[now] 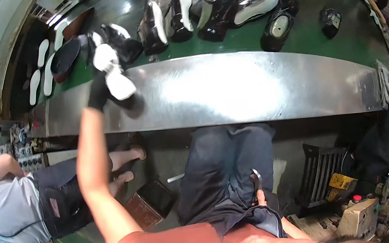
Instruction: The person repeatedly picks up black shoes from a conveyor belt, holds each shoe on their lap, and uses pliers to trim the white sole material. After trimming, the person places the shoe back on the moving belt. The process is repeated for multiple shoes throughout the clip.
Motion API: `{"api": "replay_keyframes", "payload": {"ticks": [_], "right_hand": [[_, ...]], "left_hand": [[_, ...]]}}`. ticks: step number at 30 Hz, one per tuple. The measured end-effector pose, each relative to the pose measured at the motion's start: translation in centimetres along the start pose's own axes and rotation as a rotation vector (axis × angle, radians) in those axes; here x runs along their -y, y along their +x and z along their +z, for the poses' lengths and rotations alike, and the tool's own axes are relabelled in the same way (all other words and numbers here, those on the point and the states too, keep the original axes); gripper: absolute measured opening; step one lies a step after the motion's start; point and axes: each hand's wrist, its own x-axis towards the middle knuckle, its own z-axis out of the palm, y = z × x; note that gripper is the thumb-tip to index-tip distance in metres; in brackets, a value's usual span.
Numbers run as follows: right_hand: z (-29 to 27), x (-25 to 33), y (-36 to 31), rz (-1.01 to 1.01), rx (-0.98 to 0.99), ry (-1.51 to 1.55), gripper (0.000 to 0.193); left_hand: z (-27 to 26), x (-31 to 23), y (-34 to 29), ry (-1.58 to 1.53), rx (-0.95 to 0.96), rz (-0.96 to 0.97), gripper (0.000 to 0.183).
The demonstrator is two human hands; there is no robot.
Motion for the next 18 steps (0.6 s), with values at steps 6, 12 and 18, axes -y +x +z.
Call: {"api": "replay_keyframes", "payload": {"ticks": [6, 12, 18], "right_hand": [[-0.8, 1.8, 1.1, -0.036, 0.114, 0.01, 0.036], [-1.3, 1.8, 1.0, -0.103, 0.191, 0.058, 0.035], [-2.5, 0.6, 0.9, -0.134, 0.243, 0.114, 0.034]], "left_hand": [[6.5, -9.1, 11.3, 0.385, -0.524, 0.374, 0.053], [37.8, 5.4, 3.3, 0.589, 0.449, 0.847, 0.063], [50.2, 9.6, 6.6, 0.35, 0.272, 0.347, 0.077]]}}
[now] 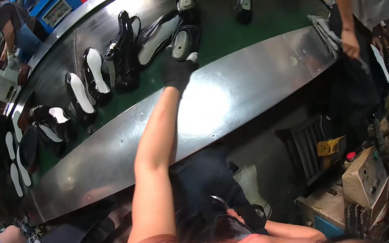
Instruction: The person repeatedly picks up black shoes from a conveyor belt, holds each shoe on their lap, and uses pliers to trim the white sole material. After trimming, the person places the shoe back on the moving belt. The process is repeated for multiple shoes throughout the clip.
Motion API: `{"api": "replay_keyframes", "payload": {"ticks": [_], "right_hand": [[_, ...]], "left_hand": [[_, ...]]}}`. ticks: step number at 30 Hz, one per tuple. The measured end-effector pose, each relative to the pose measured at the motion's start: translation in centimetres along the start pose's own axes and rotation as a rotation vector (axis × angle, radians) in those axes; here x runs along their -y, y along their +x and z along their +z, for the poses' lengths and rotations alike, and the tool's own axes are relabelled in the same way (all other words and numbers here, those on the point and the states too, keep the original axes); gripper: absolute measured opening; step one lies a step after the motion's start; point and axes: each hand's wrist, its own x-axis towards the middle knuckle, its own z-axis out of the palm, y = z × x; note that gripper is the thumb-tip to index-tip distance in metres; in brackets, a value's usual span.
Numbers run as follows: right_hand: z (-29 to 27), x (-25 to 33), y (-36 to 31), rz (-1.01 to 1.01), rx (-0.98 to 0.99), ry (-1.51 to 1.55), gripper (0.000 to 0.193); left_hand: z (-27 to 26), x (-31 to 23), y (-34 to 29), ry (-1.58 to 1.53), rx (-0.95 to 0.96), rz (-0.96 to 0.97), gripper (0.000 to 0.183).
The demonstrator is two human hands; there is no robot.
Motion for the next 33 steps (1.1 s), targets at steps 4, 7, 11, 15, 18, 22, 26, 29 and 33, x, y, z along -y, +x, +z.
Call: {"api": "replay_keyframes", "payload": {"ticks": [4, 7, 11, 15, 18, 22, 26, 29, 33], "right_hand": [[-0.9, -0.3, -0.3, -0.018, 0.011, 0.026, 0.034], [-1.6, -0.6, -0.5, -0.021, -0.01, 0.042, 0.034], [-1.6, -0.7, -0.5, -0.044, 0.035, 0.037, 0.034], [-1.4, -0.6, -0.6, -0.073, 0.047, 0.036, 0.034], [-0.9, -0.4, -0.1, -0.1, 0.054, 0.019, 0.034], [-0.8, 1.3, -0.4, -0.06, -0.035, 0.041, 0.038], [-0.7, 1.4, -1.4, -0.026, -0.293, -0.034, 0.053], [0.1, -0.1, -2.6, 0.111, -0.341, 0.195, 0.06], [0.9, -1.1, -2.0, 0.083, -0.359, 0.181, 0.055]], "left_hand": [[-6.6, 4.4, 4.7, 0.147, 0.115, 0.183, 0.049], [-6.2, 1.0, 3.4, -0.395, -0.103, -0.394, 0.048], [-3.7, 5.2, 1.8, 0.194, -0.55, 0.294, 0.074], [-5.1, 1.8, -0.1, 0.839, -0.329, 0.342, 0.068], [-8.8, 0.7, 1.2, 0.594, 0.007, 0.172, 0.058], [-12.6, -1.1, -4.6, -0.217, 0.187, -0.38, 0.046], [-19.1, -1.4, -22.5, 0.37, -0.048, -0.083, 0.046], [-24.2, -1.3, -34.4, -0.464, -0.159, 0.066, 0.06], [-22.9, -3.9, -41.6, -0.369, -0.254, -0.208, 0.044]]}}
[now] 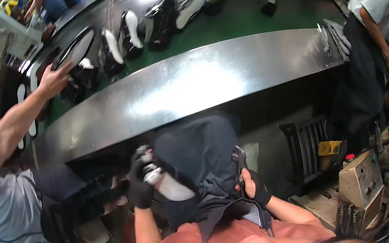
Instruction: The person repeatedly picks up black shoes from a conveyor belt, holds each shoe on their lap, and uses pliers to trim the white sole material. After trimming, the person places the shoe back on the moving belt. The process is repeated for multiple shoes throughout the clip.
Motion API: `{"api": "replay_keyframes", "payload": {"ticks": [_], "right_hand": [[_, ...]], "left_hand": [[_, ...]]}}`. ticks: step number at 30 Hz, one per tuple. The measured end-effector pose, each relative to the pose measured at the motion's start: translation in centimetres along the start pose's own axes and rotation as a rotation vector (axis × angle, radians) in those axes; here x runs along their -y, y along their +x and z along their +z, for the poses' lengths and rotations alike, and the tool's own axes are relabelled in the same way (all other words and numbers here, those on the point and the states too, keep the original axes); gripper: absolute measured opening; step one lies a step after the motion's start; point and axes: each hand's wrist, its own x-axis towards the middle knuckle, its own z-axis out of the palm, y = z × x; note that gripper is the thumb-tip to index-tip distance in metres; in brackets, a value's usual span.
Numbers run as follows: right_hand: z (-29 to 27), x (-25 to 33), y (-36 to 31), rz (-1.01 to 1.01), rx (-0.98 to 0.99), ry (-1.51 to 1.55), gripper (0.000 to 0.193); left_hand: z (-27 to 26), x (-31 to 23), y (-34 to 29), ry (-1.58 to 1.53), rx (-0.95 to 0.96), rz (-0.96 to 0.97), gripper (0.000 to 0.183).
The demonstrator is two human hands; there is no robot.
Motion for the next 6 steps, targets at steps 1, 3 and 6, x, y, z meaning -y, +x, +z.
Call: {"api": "replay_keyframes", "payload": {"ticks": [1, 3, 6], "right_hand": [[0.2, 1.1, -0.2, -0.013, 0.034, -0.042, 0.057], [0.8, 4.3, -0.3, -0.034, 0.104, -0.115, 0.062], [1.5, 4.8, -1.4, -0.066, 0.24, -0.153, 0.062]], "left_hand": [[1.3, 0.6, -1.1, 0.162, 0.032, 0.086, 0.037], [3.0, 2.0, -0.6, 0.454, 0.147, 0.278, 0.032], [5.0, 1.7, 1.1, 0.453, 0.389, 0.278, 0.033]]}}
